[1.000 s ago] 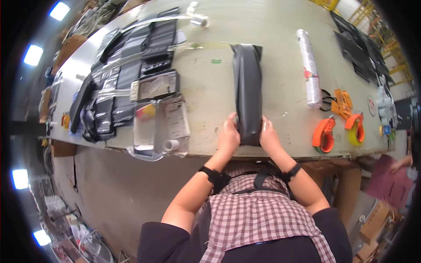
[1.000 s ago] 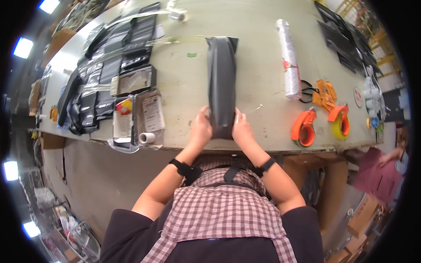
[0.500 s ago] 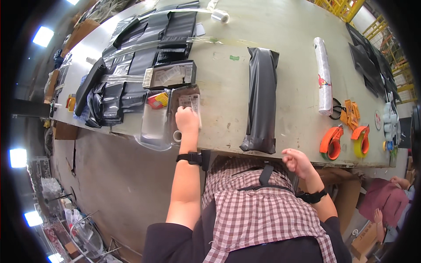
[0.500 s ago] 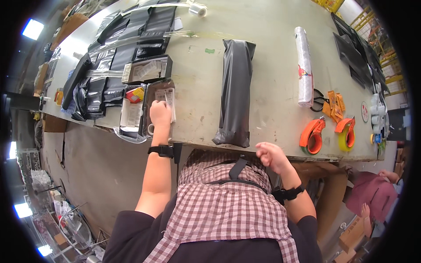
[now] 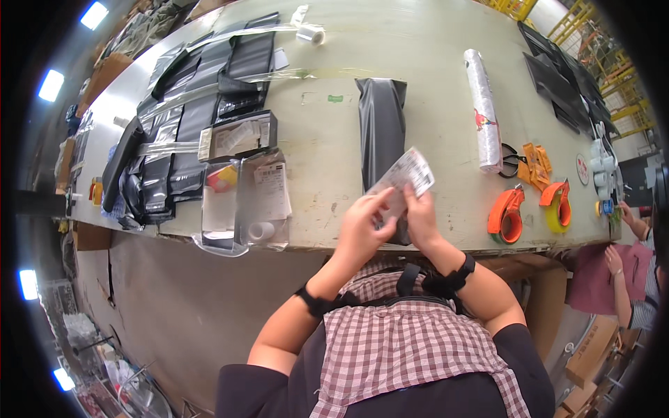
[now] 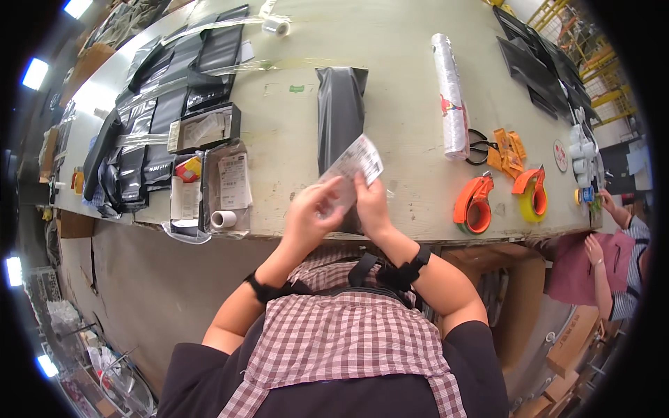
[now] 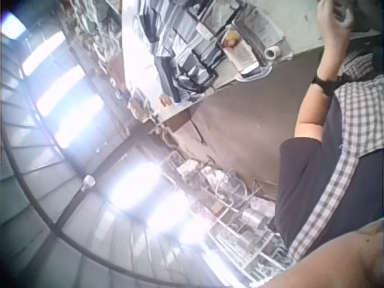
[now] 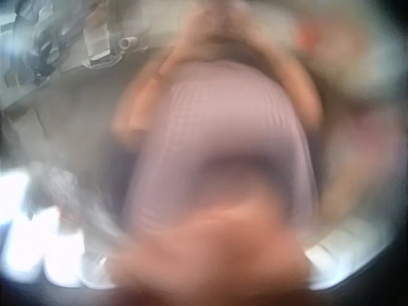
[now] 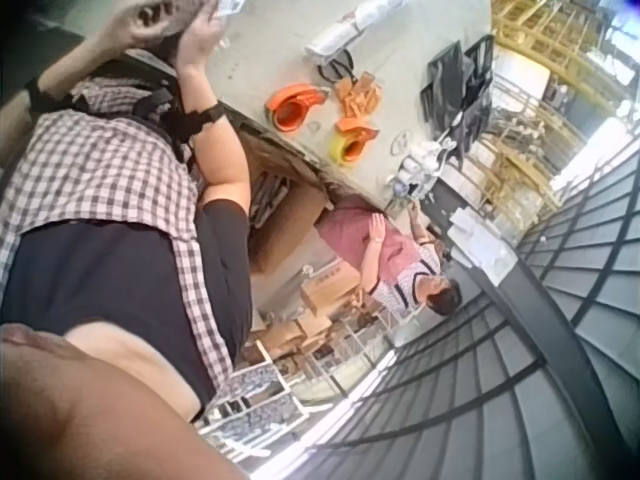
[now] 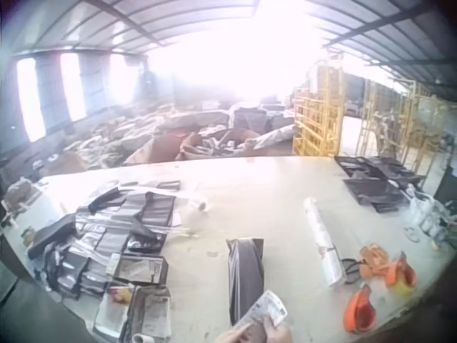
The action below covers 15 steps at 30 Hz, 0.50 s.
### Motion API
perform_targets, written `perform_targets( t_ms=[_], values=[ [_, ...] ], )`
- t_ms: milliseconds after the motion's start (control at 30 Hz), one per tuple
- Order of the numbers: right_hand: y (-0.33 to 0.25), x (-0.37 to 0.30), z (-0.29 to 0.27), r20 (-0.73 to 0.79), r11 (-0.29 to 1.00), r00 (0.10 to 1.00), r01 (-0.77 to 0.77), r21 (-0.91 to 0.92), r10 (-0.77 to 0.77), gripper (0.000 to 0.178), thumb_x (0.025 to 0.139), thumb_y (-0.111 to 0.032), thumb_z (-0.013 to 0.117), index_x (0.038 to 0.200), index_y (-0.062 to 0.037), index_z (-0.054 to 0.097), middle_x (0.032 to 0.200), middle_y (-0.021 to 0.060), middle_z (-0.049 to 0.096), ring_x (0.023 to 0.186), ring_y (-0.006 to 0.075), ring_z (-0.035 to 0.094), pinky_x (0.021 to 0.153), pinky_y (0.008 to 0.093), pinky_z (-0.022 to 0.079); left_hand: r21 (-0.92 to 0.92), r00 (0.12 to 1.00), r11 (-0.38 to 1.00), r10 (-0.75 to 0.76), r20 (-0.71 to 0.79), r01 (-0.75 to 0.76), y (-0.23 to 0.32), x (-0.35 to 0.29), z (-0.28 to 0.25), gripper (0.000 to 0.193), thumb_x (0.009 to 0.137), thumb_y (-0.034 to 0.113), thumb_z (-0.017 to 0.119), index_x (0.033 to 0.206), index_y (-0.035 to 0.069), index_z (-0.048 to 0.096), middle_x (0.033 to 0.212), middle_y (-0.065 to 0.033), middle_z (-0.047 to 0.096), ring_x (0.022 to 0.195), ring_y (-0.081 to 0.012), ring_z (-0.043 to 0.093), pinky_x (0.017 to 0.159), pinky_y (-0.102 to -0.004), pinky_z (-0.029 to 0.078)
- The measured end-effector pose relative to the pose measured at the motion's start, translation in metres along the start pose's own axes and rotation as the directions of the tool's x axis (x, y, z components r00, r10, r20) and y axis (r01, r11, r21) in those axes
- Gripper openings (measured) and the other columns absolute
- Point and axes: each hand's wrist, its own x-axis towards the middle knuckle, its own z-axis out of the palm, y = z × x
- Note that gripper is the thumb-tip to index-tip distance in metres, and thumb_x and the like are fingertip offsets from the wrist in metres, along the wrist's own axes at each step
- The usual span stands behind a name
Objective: The person wraps black plastic sheets around rolled items, secures the ends with tape, and applies a shipping label and tape over the wrap.
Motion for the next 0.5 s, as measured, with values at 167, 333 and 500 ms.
perform_targets(
  t_ms=[167, 333, 500],
  values=[
    [-0.037, -0.002, 0.010, -0.015, 0.723, 0.853, 0.433, -0.538, -0.522, 0.023, 0.088, -0.018, 0.057, 0.086, 0.0040, 0.062, 0.062, -0.0031, 0.052, 0.057, 0.0037, 0.042, 0.049, 0.0207, 0.037, -0.505, 0.891, 0.746, -0.438, 0.118, 0.434, -0.006, -0.021, -0.017, 0.020, 0.080, 0.009, 0.064, 0.098, 0.000, 0.061, 0.077, -0.0015, 0.060, 0.059, -0.0055, 0.053, 0.056, -0.0198, 0.045],
    [-0.037, 0.000, 0.013, 0.073, 0.616, 0.798, 0.516, -0.595, -0.598, 0.018, 0.082, -0.016, 0.064, 0.084, 0.0024, 0.064, 0.063, 0.0061, 0.058, 0.056, 0.0085, 0.048, 0.050, 0.0233, 0.039, -0.676, 0.838, 0.524, -0.469, 0.279, 0.518, 0.001, -0.019, -0.019, 0.017, 0.081, 0.013, 0.066, 0.091, 0.000, 0.063, 0.074, -0.0023, 0.061, 0.060, -0.0067, 0.053, 0.056, -0.0197, 0.044],
    [-0.038, -0.001, 0.016, 0.096, 0.577, 0.791, 0.518, -0.632, -0.605, 0.019, 0.081, -0.016, 0.065, 0.084, 0.0024, 0.064, 0.064, 0.0088, 0.059, 0.055, 0.0117, 0.050, 0.050, 0.0247, 0.040, -0.680, 0.840, 0.530, -0.482, 0.251, 0.507, -0.002, -0.019, -0.020, 0.017, 0.081, 0.014, 0.066, 0.089, -0.001, 0.062, 0.073, -0.0029, 0.061, 0.060, -0.0068, 0.053, 0.056, -0.0203, 0.044]
  ],
)
